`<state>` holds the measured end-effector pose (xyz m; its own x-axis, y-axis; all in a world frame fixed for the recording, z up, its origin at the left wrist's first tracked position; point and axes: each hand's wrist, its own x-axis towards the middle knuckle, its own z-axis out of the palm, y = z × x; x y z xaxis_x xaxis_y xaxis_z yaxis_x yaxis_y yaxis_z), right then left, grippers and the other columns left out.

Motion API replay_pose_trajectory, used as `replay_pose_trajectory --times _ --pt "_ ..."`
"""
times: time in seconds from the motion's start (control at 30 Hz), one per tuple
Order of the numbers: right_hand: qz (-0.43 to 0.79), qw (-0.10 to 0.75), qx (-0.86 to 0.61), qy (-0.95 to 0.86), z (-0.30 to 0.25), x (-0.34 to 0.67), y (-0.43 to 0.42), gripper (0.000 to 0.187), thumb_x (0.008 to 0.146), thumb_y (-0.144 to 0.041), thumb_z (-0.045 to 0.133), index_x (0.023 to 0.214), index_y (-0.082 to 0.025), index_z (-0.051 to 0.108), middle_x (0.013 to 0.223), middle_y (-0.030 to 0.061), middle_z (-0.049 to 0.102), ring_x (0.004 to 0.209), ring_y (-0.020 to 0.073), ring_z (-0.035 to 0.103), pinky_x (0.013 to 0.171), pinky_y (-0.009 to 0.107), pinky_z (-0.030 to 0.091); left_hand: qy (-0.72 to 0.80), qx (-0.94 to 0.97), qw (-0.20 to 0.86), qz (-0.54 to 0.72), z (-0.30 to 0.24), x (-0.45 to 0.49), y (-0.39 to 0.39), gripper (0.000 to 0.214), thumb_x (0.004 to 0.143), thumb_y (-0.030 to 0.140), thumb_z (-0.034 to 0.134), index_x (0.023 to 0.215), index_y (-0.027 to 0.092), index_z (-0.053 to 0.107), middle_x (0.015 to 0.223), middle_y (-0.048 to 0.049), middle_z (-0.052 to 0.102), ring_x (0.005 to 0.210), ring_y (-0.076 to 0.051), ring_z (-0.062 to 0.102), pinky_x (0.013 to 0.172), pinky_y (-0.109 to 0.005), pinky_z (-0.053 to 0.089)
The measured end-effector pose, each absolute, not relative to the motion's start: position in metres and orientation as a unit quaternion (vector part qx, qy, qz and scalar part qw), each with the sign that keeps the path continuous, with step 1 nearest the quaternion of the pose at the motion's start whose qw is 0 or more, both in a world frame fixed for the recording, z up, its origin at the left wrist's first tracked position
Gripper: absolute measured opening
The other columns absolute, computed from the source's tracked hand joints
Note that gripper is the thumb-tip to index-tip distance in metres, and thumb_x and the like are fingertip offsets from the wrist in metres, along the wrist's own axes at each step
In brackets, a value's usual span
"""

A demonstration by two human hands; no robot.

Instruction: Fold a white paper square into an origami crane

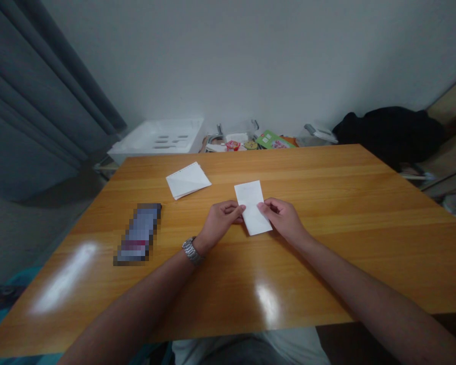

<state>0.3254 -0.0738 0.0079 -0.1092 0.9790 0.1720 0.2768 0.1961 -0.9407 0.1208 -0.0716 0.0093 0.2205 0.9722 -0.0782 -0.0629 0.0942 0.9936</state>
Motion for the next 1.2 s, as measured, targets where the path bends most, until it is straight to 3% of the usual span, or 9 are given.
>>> replay_pose_trajectory --times 0.33,0.77,1.03,1.2 --pt "0.409 0.445 -0.503 -0.618 0.0085 0.3245 -0.0742 0.036 0.089 -0.051 0.062 0.076 -0.018 0.067 0.071 0.0016 0.065 0.061 0.0149 0.054 0.054 0.026 0.039 0.451 0.503 0.588 0.445 0.0103 0.1221 -0.0709 0.035 0.076 0.047 0.08 0.079 0.014 0.071 0.083 -0.0056 0.075 0.074 -0.017 0.07 0.074 -0.031 0.062" --pt "0.421 0.468 -0.506 -0.589 0.0044 0.3213 -0.0732 0.037 0.088 -0.053 0.062 0.076 -0.018 0.066 0.071 0.0021 0.066 0.062 0.0162 0.057 0.055 0.026 0.041 0.432 0.507 0.612 0.426 0.0103 0.1242 -0.0759 0.035 0.08 0.048 0.076 0.087 0.013 0.073 0.091 -0.0088 0.077 0.079 -0.018 0.072 0.078 -0.031 0.061" --pt "0.436 0.468 -0.502 -0.582 0.004 0.3173 -0.0719 0.034 0.087 -0.051 0.064 0.077 -0.018 0.066 0.07 0.002 0.065 0.062 0.0159 0.056 0.055 0.026 0.041 0.471 0.514 0.569 0.436 0.0111 0.1245 -0.075 0.035 0.079 0.047 0.077 0.079 0.012 0.072 0.081 -0.0081 0.076 0.071 -0.018 0.071 0.069 -0.029 0.061" --pt "0.427 0.479 -0.495 -0.585 0.0027 0.317 -0.0705 0.034 0.088 -0.05 0.063 0.079 -0.018 0.067 0.072 0.0026 0.067 0.063 0.0163 0.058 0.056 0.026 0.042 0.462 0.514 0.574 0.439 0.0086 0.1246 -0.0754 0.037 0.08 0.05 0.075 0.085 0.013 0.073 0.086 -0.0083 0.076 0.075 -0.019 0.072 0.072 -0.03 0.062"
